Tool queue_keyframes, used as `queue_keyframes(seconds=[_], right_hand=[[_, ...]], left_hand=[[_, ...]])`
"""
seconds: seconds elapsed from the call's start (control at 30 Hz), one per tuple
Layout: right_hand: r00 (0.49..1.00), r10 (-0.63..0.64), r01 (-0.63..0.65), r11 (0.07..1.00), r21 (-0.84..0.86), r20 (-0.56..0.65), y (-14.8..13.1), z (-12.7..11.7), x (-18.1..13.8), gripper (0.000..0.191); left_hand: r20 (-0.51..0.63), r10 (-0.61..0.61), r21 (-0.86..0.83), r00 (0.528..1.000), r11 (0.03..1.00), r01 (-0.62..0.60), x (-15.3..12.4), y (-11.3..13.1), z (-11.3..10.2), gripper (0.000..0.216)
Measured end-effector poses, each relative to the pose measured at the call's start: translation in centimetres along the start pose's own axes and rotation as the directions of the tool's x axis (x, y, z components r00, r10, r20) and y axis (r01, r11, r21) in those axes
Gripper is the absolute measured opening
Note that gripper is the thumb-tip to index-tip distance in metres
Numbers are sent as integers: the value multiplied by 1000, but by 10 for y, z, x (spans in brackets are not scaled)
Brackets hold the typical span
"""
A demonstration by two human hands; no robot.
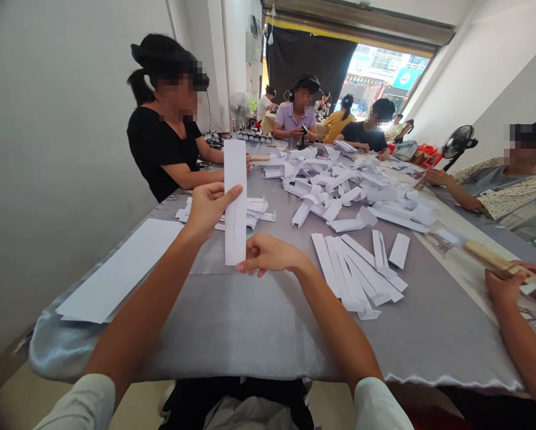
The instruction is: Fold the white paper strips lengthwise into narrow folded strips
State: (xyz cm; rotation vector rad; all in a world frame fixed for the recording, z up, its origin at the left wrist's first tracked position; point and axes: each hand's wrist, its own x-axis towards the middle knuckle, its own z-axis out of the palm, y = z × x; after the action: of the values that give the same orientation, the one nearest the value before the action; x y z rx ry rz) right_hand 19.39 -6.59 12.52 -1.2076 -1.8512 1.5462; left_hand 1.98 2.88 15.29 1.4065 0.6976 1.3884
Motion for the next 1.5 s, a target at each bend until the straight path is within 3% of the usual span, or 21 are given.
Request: queue_keyframes(seconds=[0.13, 0.23, 0.4, 0.57, 0.7, 0.8, 0.83, 0.9, 0.93, 0.97, 1.0, 1.1, 1.17, 1.3, 1.4, 1.5], right_hand=[[991, -128, 130, 988, 86, -26, -6, -1, -6, 46], [990, -106, 119, 981, 150, -91, -4, 4, -2, 43], [968, -160, 171, 984, 44, -193, 8, 6, 12, 38], [958, -182, 177, 983, -44, -222, 20, 0, 14, 41], [893, -197, 205, 978, -24, -406, 36, 3, 8, 36], [747, -265, 232, 963, -134, -610, 55, 5, -2, 33], [680, -315, 219, 949, -227, -662, 62, 4, -6, 31], [555, -441, 157, 888, -432, -705, 79, 2, -15, 22], [519, -497, 122, 848, -515, -696, 88, 0, -19, 18], [502, -539, 95, 812, -576, -677, 98, -2, -22, 17], [499, -567, 81, 783, -617, -655, 108, -4, -24, 21], [485, -639, 79, 712, -698, -597, 135, -10, -24, 29], [506, -678, 106, 663, -741, -533, 149, -12, -20, 29], [647, -660, 185, 621, -762, -381, 163, -9, -13, 35], [758, -587, 217, 639, -737, -285, 164, -5, -14, 48], [833, -502, 188, 651, -735, -231, 165, -3, -17, 56]], left_hand=[[-5, 21, 11, 1000, 1000, -21, 0, -8, 3, 47], [-10, 82, 40, 997, 996, -82, -1, -14, 8, 46], [-10, 138, 56, 990, 989, -137, -4, -14, 12, 48], [102, 109, 43, 989, 993, -114, -3, -12, 5, 45], [318, 58, 139, 946, 984, -108, -7, -7, 3, 40], [541, 29, 189, 841, 970, -154, -10, -1, 6, 28], [635, 18, 203, 772, 961, -190, -11, 1, 6, 22], [813, -42, 240, 580, 932, -270, -13, 0, 8, 16], [867, -91, 268, 490, 913, -306, -14, -2, 8, 23], [885, -139, 308, 445, 891, -334, -14, -6, 9, 32], [875, -183, 363, 448, 861, -357, -14, -12, 11, 40], [772, -271, 556, 575, 727, -404, -16, -33, 16, 47], [741, -293, 602, 605, 689, -404, -18, -47, 20, 42], [710, -313, 609, 631, 722, -329, -33, -71, 20, 30], [678, -244, 610, 693, 713, -346, -53, -88, 9, 28], [629, -142, 609, 764, 701, -371, -74, -103, -6, 27]])
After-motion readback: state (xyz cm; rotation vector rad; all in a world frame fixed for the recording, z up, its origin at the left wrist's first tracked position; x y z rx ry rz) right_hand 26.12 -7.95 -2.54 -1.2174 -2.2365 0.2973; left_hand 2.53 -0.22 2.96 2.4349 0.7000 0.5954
